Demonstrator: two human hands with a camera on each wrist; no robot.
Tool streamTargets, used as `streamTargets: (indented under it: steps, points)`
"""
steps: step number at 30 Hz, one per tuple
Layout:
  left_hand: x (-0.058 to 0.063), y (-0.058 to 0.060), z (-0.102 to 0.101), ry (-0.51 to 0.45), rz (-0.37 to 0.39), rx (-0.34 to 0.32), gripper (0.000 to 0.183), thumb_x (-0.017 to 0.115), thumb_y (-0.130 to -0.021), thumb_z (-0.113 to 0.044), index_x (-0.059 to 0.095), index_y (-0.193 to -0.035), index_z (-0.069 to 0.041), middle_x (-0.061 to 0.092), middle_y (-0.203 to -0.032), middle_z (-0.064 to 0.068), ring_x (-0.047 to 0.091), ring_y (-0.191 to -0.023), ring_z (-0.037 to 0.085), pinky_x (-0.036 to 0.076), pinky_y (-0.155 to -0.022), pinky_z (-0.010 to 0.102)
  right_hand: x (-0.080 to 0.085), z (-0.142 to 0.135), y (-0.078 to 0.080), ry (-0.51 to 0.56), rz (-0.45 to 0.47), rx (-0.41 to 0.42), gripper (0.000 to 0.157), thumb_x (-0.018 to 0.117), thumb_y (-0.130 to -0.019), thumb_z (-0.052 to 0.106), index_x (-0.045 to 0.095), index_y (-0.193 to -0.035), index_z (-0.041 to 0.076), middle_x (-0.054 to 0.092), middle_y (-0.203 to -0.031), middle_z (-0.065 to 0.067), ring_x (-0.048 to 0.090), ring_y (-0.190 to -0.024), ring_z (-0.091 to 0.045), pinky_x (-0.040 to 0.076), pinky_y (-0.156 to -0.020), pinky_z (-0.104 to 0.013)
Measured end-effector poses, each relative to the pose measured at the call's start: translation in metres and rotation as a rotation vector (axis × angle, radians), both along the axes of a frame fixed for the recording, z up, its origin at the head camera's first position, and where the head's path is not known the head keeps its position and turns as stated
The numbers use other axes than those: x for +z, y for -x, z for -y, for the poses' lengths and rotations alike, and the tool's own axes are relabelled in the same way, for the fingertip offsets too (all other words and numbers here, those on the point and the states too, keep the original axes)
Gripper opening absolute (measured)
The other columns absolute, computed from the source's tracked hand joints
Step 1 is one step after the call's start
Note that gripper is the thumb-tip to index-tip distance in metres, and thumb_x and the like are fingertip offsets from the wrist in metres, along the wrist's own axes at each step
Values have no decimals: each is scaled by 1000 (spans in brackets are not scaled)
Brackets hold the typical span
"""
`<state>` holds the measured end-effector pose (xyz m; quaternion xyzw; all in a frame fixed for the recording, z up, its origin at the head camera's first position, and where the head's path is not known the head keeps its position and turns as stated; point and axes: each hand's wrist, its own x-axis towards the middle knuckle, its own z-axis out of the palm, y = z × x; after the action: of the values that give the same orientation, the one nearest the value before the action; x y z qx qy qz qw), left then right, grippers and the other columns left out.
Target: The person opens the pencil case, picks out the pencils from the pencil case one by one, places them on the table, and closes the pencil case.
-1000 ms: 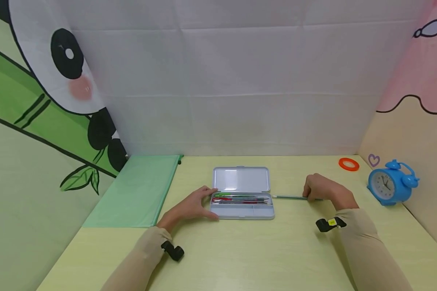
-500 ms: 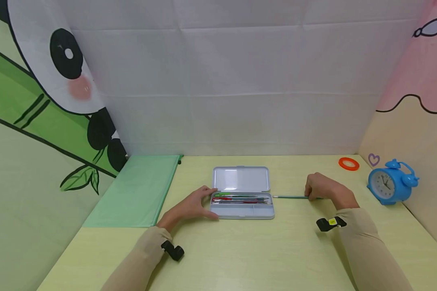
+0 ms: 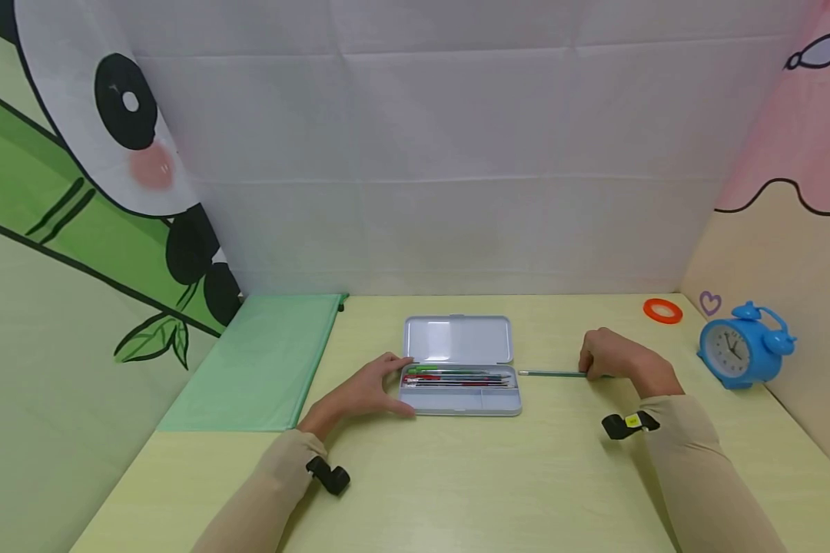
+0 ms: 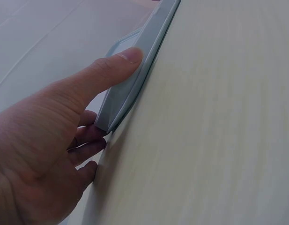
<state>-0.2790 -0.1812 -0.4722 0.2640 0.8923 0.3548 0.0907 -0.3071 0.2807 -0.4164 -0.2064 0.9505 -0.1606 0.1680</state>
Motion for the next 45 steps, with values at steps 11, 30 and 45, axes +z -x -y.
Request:
streamTargets:
  steps: [11, 30, 45]
  points:
    - [-1, 1, 0, 12, -6, -1, 100, 91, -68, -48, 48, -150, -11, 50, -122, -2, 46, -114, 19, 41, -101, 43, 0, -1, -1, 22, -1, 1, 16, 73, -82, -7, 79, -93, 3, 69, -94, -4, 55, -78, -19, 54, -71, -34]
    - [1, 0, -1, 17, 1, -2, 99, 91, -68, -47, 47, -150, -11, 50, -118, -3, 46, -112, 18, 42, -100, 42, 6, 1, -2, 24, -62, 22, 9, 74, -86, 1, 79, -94, 3, 70, -95, -8, 60, -82, -23, 55, -75, -40]
    - [-1, 0, 1, 16, -6, -8, 100, 91, -68, -48, 47, -150, -10, 50, -120, -2, 46, -113, 19, 42, -101, 43, 10, 46, -8, 169, -225, 139, 11, 72, -88, -1, 78, -98, -2, 73, -94, -8, 68, -84, -21, 58, -76, -37]
